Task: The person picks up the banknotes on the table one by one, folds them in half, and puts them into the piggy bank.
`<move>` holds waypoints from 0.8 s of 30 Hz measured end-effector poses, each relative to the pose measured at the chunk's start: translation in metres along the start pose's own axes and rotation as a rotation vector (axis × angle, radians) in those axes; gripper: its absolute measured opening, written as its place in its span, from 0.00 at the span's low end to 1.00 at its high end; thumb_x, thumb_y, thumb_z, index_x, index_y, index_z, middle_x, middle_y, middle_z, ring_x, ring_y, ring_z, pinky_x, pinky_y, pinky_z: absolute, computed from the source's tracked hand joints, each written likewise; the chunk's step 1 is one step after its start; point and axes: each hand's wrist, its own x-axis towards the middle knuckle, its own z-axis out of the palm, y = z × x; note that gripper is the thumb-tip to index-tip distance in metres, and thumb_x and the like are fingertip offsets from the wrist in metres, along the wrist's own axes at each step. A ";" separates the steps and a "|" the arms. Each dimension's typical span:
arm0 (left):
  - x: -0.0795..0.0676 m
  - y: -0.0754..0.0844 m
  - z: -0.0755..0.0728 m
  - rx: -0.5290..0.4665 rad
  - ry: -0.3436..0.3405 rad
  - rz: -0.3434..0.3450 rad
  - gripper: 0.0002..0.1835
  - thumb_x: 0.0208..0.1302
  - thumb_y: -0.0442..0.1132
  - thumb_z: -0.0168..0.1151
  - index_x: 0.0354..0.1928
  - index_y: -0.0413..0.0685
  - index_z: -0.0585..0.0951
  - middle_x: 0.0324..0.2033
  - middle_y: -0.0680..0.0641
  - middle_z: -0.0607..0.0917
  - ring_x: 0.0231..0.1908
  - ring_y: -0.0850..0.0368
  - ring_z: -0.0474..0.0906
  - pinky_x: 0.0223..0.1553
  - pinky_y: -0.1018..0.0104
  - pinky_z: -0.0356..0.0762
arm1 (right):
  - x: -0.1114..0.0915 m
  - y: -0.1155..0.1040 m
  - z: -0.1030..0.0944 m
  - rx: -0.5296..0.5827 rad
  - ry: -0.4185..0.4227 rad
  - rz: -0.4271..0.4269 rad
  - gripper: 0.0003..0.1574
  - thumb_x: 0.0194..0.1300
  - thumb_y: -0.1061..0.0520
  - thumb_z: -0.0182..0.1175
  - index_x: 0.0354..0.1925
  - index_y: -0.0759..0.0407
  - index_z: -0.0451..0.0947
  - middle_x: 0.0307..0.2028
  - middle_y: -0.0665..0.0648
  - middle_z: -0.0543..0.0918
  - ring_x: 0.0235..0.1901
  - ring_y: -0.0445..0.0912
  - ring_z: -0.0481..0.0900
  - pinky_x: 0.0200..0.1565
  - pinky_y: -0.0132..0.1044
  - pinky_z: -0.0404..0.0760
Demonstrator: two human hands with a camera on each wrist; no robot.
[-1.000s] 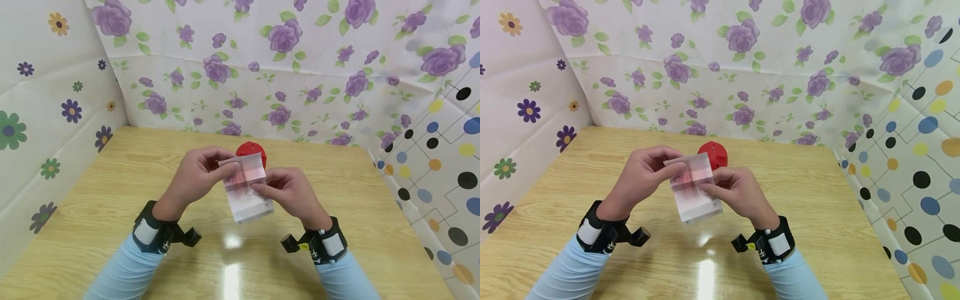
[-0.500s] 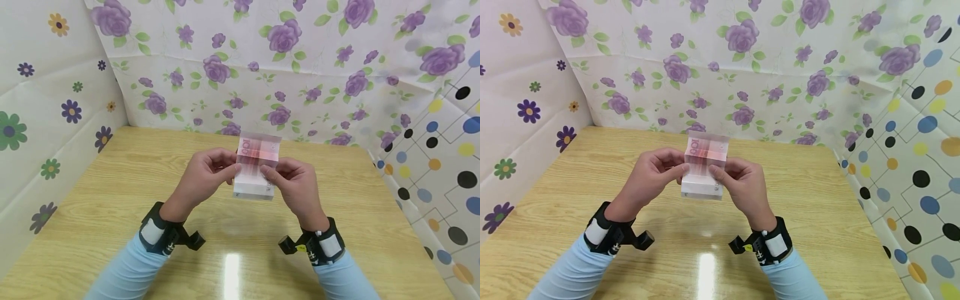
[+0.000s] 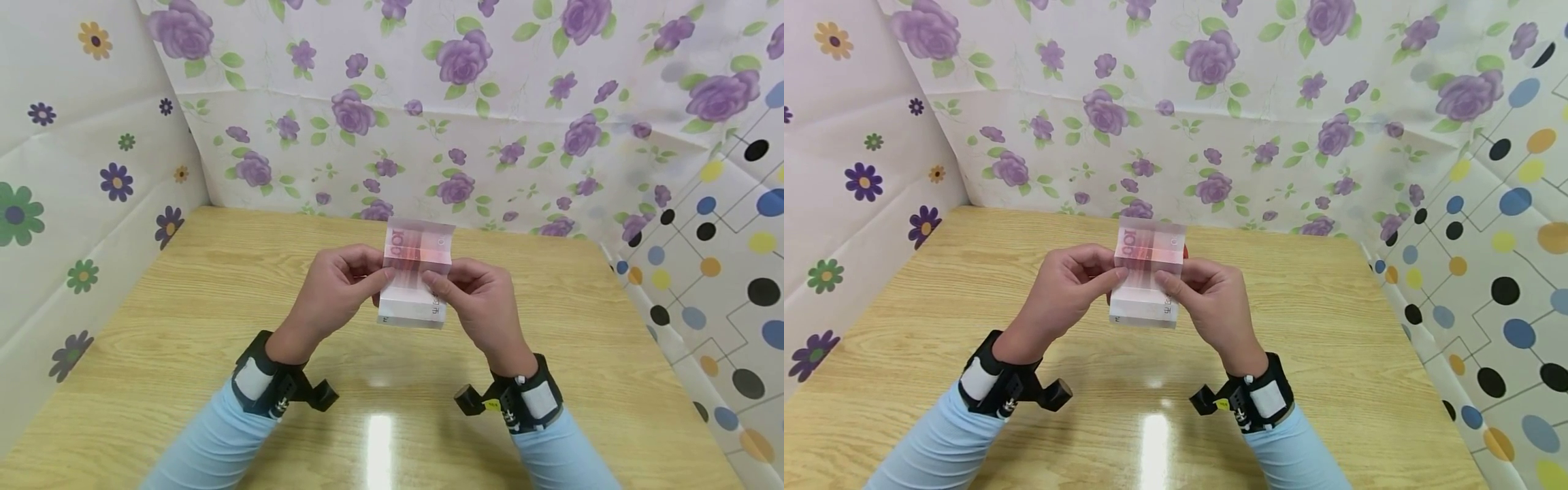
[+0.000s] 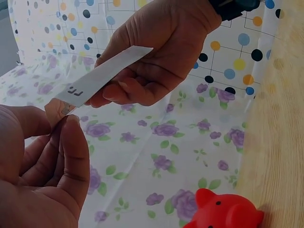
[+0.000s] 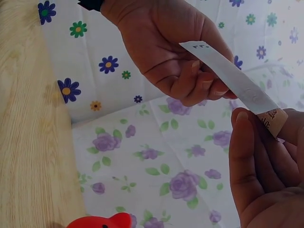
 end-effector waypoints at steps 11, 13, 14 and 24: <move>0.003 -0.026 -0.004 -0.120 -0.034 0.025 0.07 0.61 0.27 0.61 0.39 0.42 0.82 0.31 0.41 0.81 0.19 0.46 0.72 0.21 0.62 0.75 | 0.003 0.013 -0.009 0.158 -0.083 0.040 0.08 0.65 0.68 0.58 0.43 0.65 0.80 0.34 0.64 0.81 0.33 0.54 0.79 0.36 0.42 0.81; 0.002 -0.026 -0.004 -0.165 -0.044 0.026 0.07 0.61 0.26 0.60 0.40 0.40 0.82 0.32 0.40 0.80 0.20 0.46 0.72 0.22 0.60 0.75 | 0.003 0.018 -0.011 0.251 -0.110 0.041 0.09 0.65 0.69 0.56 0.44 0.66 0.79 0.35 0.65 0.81 0.31 0.52 0.78 0.33 0.39 0.80; 0.002 -0.027 -0.005 -0.190 -0.049 0.027 0.07 0.61 0.25 0.60 0.40 0.40 0.82 0.32 0.39 0.80 0.20 0.46 0.72 0.23 0.60 0.75 | 0.003 0.020 -0.012 0.304 -0.126 0.039 0.10 0.66 0.70 0.55 0.45 0.67 0.79 0.35 0.65 0.80 0.31 0.52 0.77 0.33 0.37 0.79; 0.001 -0.023 -0.006 -0.395 -0.135 0.051 0.10 0.62 0.26 0.58 0.41 0.43 0.84 0.38 0.38 0.81 0.29 0.48 0.76 0.31 0.64 0.78 | 0.003 0.025 -0.018 0.561 -0.238 -0.054 0.12 0.68 0.68 0.52 0.47 0.69 0.78 0.44 0.65 0.79 0.39 0.53 0.78 0.39 0.41 0.80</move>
